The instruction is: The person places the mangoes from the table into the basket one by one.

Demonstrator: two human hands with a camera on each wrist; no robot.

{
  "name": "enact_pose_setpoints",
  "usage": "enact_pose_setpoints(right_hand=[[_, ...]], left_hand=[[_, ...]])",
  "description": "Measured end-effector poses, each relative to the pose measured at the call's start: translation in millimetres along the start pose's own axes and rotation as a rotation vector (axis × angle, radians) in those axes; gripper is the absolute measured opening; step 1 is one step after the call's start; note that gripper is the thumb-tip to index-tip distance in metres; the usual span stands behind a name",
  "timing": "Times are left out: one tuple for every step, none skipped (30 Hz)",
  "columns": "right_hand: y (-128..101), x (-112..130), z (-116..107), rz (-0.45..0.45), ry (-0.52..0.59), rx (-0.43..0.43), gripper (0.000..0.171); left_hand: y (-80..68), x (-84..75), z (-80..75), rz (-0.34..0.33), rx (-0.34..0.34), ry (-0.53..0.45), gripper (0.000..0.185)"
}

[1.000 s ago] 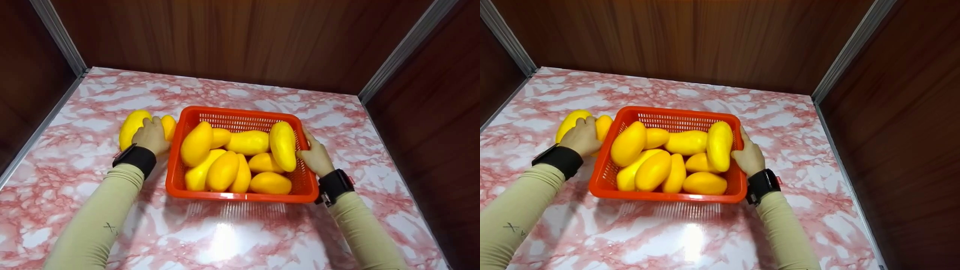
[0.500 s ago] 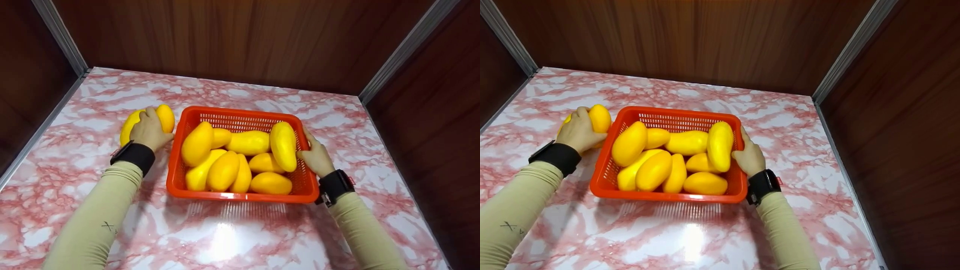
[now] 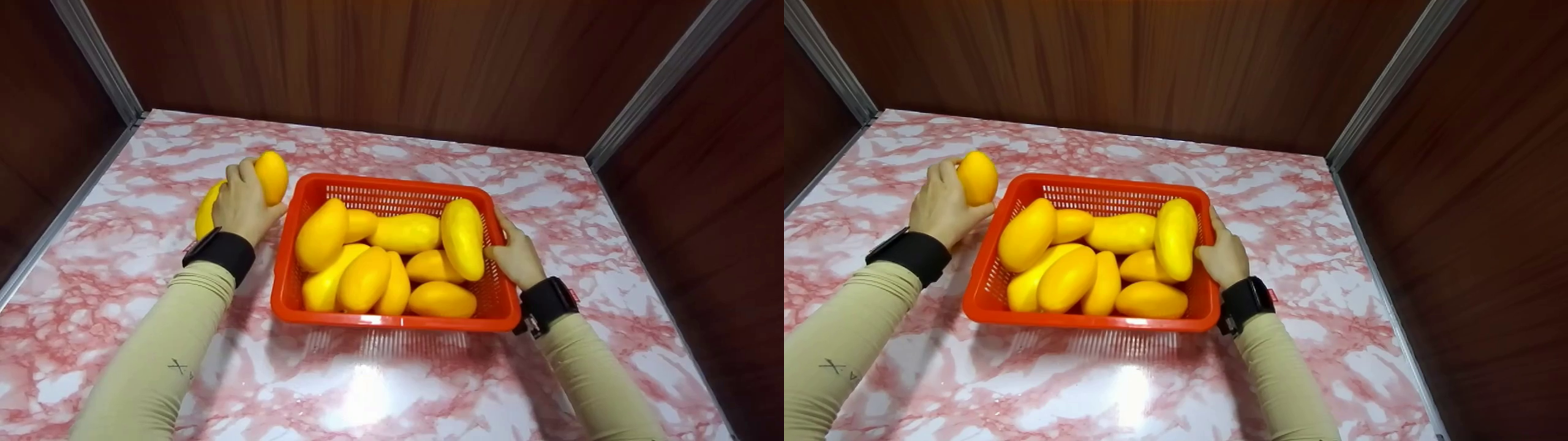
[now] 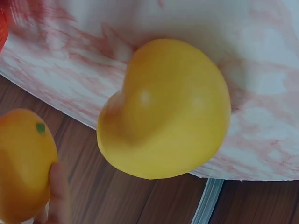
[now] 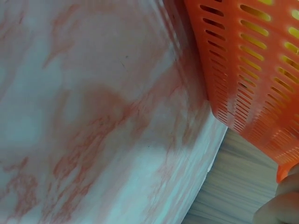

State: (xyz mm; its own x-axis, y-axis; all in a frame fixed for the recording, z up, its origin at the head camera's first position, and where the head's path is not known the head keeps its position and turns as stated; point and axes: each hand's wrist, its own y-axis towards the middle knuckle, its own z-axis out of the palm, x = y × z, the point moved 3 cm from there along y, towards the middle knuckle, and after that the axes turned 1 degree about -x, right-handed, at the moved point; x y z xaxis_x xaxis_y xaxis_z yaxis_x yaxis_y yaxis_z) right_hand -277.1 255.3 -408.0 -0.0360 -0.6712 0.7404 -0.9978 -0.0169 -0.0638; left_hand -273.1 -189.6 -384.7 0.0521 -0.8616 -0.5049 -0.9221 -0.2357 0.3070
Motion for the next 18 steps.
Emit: enact_pose_setpoints(right_hand=[[0,0,0,0.000,0.001,0.000,0.089],[0,0,0,-0.001,-0.002,-0.003,0.089],[0,0,0,-0.002,-0.008,-0.004,0.089],[0,0,-1,-0.003,-0.010,-0.005,0.089],[0,0,-1,-0.004,-0.012,-0.006,0.089],[0,0,-1,-0.003,-0.014,-0.006,0.089],[0,0,-1,-0.002,-0.020,-0.010,0.089],[0,0,-1,-0.002,-0.025,-0.012,0.089],[0,0,-1,-0.001,-0.028,-0.014,0.089],[0,0,-1,0.001,-0.026,-0.016,0.089],[-1,0,-2,0.002,-0.028,-0.019,0.089],[-1,0,-2,0.004,-0.031,-0.021,0.089],[-1,0,-2,0.006,-0.035,-0.025,0.089],[-1,0,-2,0.008,-0.038,-0.028,0.089],[-1,0,-2,0.009,-0.040,-0.030,0.089],[-1,1,-2,0.007,-0.039,-0.031,0.089],[0,1,-2,0.007,-0.040,-0.031,0.089],[0,1,-2,0.007,-0.042,-0.033,0.089]], left_hand=[[0.6,-1.4,-0.9,0.012,-0.011,-0.003,0.076],[1.2,-2.9,-1.7,0.025,-0.019,-0.006,0.076],[1.8,-4.6,-2.5,0.038,-0.025,-0.006,0.076],[2.1,-6.3,-3.5,0.051,-0.030,-0.007,0.076],[2.5,-8.0,-4.2,0.064,-0.032,-0.004,0.076],[3.0,-9.3,-4.7,0.075,-0.032,0.002,0.076],[3.7,-10.6,-5.0,0.086,-0.032,0.006,0.076],[4.2,-12.1,-5.3,0.096,-0.029,0.010,0.077],[4.7,-13.4,-5.4,0.106,-0.029,0.014,0.077],[5.0,-14.9,-5.6,0.116,-0.028,0.019,0.076],[5.4,-16.5,-5.6,0.124,-0.024,0.026,0.075],[5.7,-18.3,-5.6,0.133,-0.022,0.031,0.075],[6.0,-20.3,-5.6,0.143,-0.021,0.032,0.074],[5.9,-22.9,-5.8,0.154,-0.018,0.035,0.074],[5.7,-25.7,-5.9,0.166,-0.018,0.034,0.074],[5.1,-29.0,-6.4,0.178,-0.017,0.030,0.074],[4.5,-33.0,-6.9,0.193,-0.016,0.019,0.075],[3.7,-37.6,-7.3,0.210,-0.015,0.006,0.075]])
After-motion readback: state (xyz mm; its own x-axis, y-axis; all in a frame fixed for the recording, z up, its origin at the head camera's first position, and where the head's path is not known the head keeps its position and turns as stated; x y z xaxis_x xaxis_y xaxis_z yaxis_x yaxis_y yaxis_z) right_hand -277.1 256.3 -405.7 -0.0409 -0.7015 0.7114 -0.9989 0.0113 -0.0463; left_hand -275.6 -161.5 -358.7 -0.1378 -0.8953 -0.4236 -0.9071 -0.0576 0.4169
